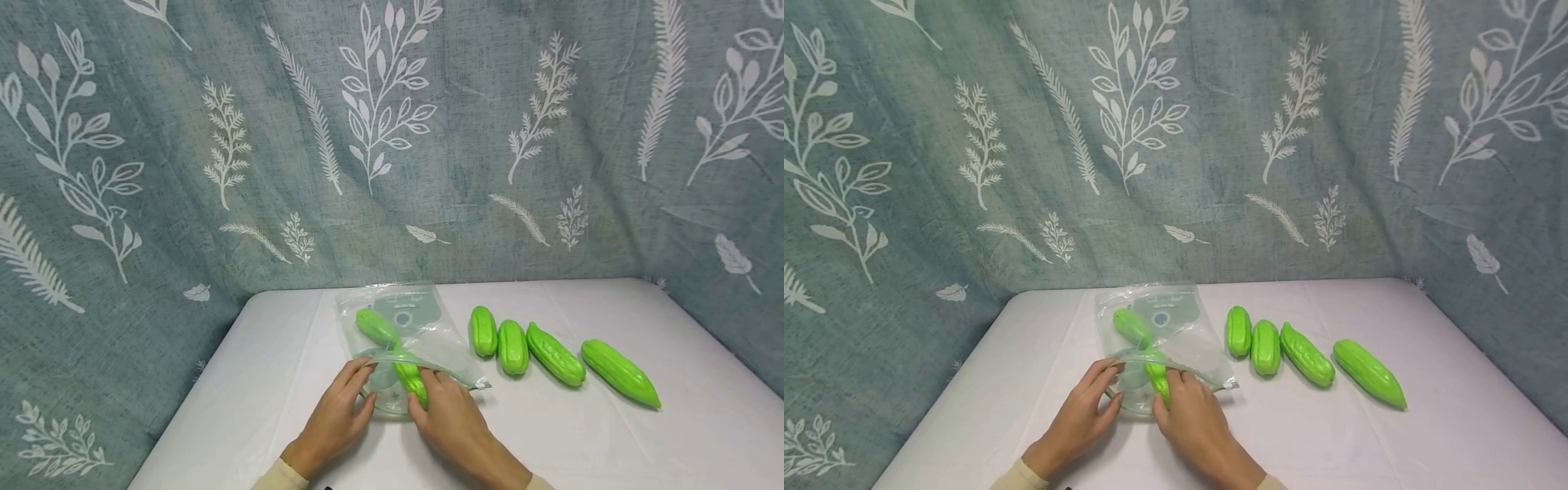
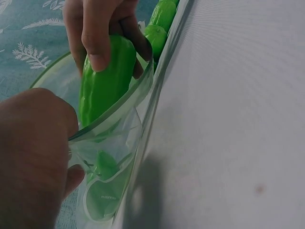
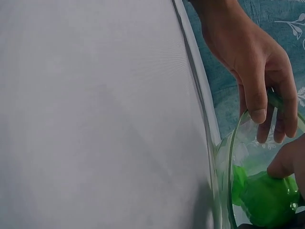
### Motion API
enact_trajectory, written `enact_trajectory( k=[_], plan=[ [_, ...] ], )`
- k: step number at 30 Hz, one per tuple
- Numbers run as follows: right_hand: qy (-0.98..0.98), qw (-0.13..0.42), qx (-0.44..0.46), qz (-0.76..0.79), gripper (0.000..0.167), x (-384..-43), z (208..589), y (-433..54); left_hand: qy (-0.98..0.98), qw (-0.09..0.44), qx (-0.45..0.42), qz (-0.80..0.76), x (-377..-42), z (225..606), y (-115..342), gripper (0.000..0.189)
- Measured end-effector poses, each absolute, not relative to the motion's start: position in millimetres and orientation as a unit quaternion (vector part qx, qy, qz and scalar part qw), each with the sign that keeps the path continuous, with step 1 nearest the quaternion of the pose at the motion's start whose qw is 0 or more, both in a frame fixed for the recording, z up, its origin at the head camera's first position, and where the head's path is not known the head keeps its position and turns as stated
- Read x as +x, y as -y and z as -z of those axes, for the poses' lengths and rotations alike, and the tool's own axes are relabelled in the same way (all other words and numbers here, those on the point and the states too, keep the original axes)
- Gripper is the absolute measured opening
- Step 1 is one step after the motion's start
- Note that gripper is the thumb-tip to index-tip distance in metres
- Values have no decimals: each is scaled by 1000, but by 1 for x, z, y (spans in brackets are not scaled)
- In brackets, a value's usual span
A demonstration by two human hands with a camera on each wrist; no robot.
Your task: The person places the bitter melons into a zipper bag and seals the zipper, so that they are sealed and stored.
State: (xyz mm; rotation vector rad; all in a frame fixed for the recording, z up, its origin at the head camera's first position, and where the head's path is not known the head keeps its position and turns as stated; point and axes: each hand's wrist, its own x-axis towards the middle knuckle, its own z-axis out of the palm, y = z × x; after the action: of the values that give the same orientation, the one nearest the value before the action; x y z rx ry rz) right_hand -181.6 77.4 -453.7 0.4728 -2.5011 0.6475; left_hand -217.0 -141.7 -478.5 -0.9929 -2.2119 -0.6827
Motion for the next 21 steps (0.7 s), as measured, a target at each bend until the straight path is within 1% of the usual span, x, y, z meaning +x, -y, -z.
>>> enact_trajectory(
  k=[4,8,13,21],
  plan=[
    [930,231,167,-233,34,-185,452,-72,837,307,-374,255,-217,479,143,51],
    [936,208,172,-226,28,-190,452,-63,844,302,-362,253,-216,481,145,52],
    [937,215,164,-219,18,-197,453,-59,848,287,-360,263,-215,482,143,51],
    [935,220,150,-236,18,-208,454,-60,850,284,-359,260,-216,479,141,53]
  ],
)
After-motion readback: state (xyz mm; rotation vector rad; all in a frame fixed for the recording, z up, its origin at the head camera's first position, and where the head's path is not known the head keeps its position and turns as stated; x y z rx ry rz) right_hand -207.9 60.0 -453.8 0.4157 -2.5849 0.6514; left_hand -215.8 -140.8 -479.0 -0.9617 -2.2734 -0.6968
